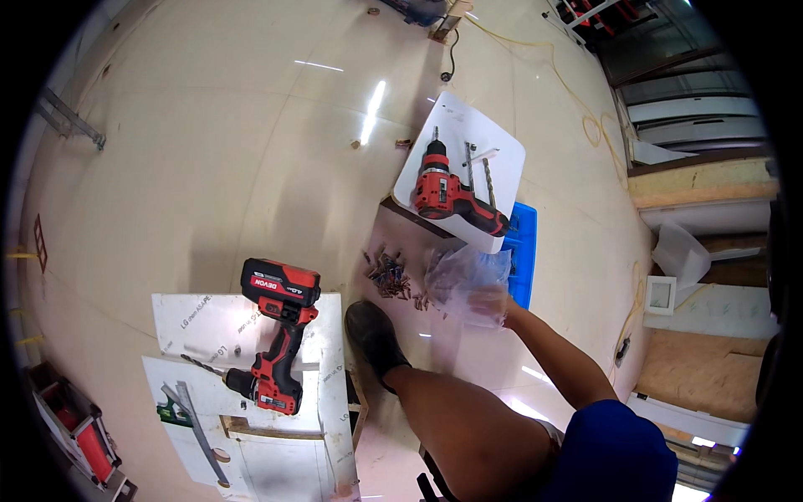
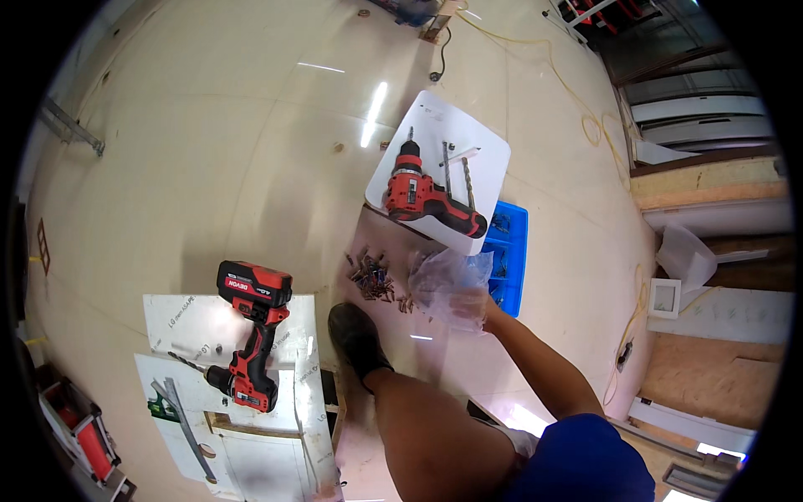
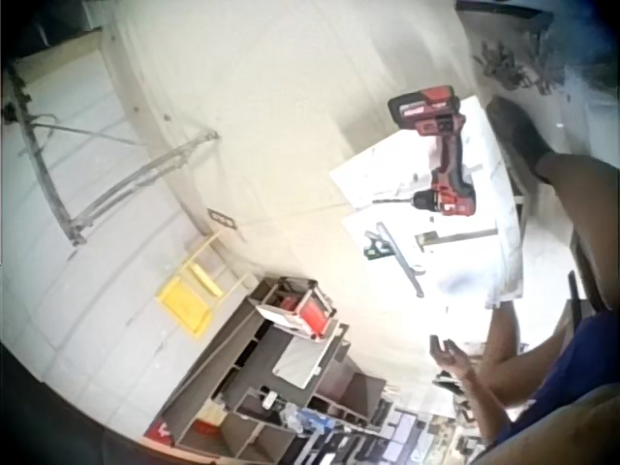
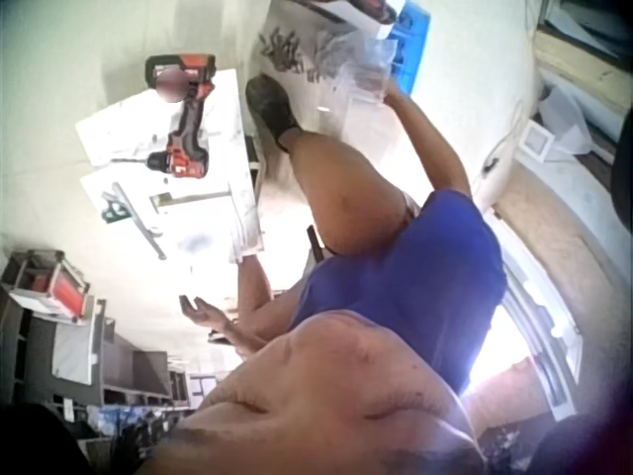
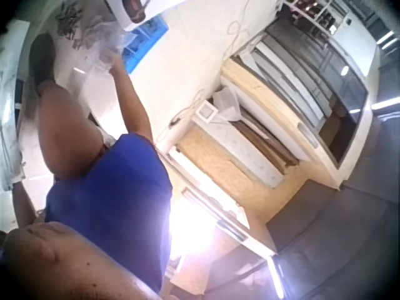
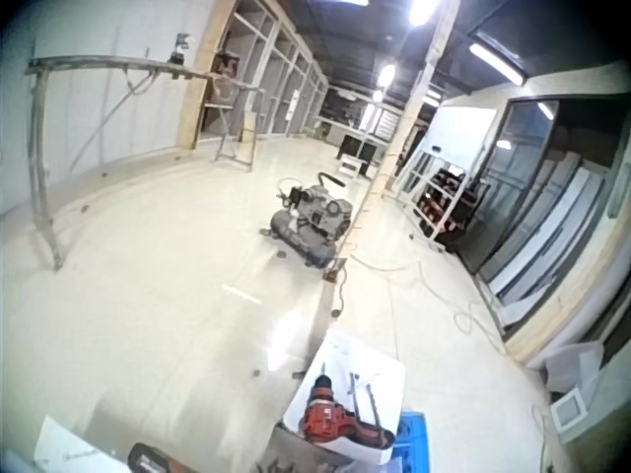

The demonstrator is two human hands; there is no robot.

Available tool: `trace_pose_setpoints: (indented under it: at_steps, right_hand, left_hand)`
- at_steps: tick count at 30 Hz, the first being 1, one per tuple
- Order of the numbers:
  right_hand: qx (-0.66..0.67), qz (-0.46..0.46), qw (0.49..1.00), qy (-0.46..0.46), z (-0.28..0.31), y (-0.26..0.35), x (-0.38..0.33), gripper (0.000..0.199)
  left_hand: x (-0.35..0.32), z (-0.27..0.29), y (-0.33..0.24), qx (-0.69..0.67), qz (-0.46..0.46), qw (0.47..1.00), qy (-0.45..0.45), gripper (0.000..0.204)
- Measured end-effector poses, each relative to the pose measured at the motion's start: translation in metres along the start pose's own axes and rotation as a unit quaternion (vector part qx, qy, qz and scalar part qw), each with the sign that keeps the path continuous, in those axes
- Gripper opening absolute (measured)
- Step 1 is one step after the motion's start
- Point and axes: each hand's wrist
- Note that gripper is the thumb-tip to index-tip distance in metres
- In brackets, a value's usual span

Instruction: The person uses a cordless drill to create holes in a white board placed on a workbench. They repeatedly position the drill, operate it, and clear debris from the holes.

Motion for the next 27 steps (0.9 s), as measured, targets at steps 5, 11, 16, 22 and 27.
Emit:
trace_pose_setpoints:
  at_steps: [5, 11, 16, 22, 27]
  right_hand:
    - [-0.06, 0.004, 0.998, 0.008, -0.023, -0.015, 0.053, 0.03]
    - [-0.133, 0.029, 0.991, -0.011, -0.027, -0.037, 0.078, 0.03]
    - [-0.188, 0.052, 0.981, -0.011, -0.023, -0.041, 0.085, 0.031]
    - [-0.3, 0.091, 0.949, 0.03, -0.037, -0.047, 0.103, 0.031]
    - [-0.368, 0.137, 0.918, 0.052, 0.024, -0.035, 0.069, 0.031]
  left_hand:
    - [0.022, -0.011, -0.015, -0.099, -0.007, 0.995, -0.005, 0.05]
    - [0.027, -0.014, -0.042, -0.083, -0.024, 0.996, 0.037, 0.044]
    - [0.023, -0.015, -0.041, -0.114, -0.013, 0.991, 0.064, 0.046]
    - [-0.005, -0.012, -0.049, -0.123, 0.041, 0.989, 0.067, 0.049]
    - [0.003, -0.026, -0.018, -0.212, 0.084, 0.972, 0.055, 0.048]
Point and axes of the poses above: each hand's wrist, its own x-axis towards the middle knuckle, its own z-axis out of the back of the hand, y = z × x, and after that the axes turned 5 degrees about x, right-handed
